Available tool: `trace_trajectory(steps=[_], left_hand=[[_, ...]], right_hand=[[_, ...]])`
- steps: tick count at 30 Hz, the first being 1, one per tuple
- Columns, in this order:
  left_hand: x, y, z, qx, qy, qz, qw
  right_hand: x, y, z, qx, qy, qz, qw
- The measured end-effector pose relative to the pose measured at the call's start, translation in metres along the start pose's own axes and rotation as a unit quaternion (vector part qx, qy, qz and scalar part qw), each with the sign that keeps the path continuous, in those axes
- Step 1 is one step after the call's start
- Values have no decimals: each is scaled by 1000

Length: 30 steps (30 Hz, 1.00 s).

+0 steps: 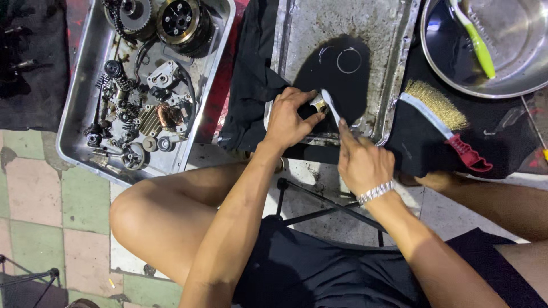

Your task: The person scrubs a small cylindrical metal engine part with a toothbrush in a tray of dark liquid. They inspect the part, then use a wire brush to scrub the exterior before returning to the toothbrush for detailed cleaning of grooves and surfaces.

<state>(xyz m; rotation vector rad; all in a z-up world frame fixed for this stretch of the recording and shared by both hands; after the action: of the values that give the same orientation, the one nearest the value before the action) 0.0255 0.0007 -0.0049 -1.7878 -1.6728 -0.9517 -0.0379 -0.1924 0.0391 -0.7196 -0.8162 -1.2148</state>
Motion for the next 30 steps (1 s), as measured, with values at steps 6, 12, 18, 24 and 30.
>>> trace_trajectory(steps=[6, 12, 18, 24, 30], left_hand=[[-1, -4, 1, -3, 13, -3, 1000], [0, 2, 2, -8, -5, 11, 1000], [-1, 1, 5, -8, 5, 16, 1000], [4, 3, -1, 5, 3, 25, 1000], [5, 1, -4, 19, 7, 40, 999]], right_hand=[[-6, 2, -5, -31, -1, 37, 999], [0, -5, -10, 45, 11, -12, 999], [-5, -4, -17, 25, -3, 7, 1000], [6, -9, -18, 46, 16, -15, 999], [30, -38, -35, -47, 78, -41, 995]])
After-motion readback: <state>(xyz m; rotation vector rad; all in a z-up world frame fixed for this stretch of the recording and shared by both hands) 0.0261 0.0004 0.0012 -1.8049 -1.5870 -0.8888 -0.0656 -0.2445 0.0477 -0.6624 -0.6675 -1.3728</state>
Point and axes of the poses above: each hand's wrist, its own y-axis towards the middle knuckle, its own x-axis out of the back of the hand, z = x × y, the point moved 2 cm from there along y, towards the middle knuckle, and after that the axes turned 10 degrees about y, right-handed, at the moved point
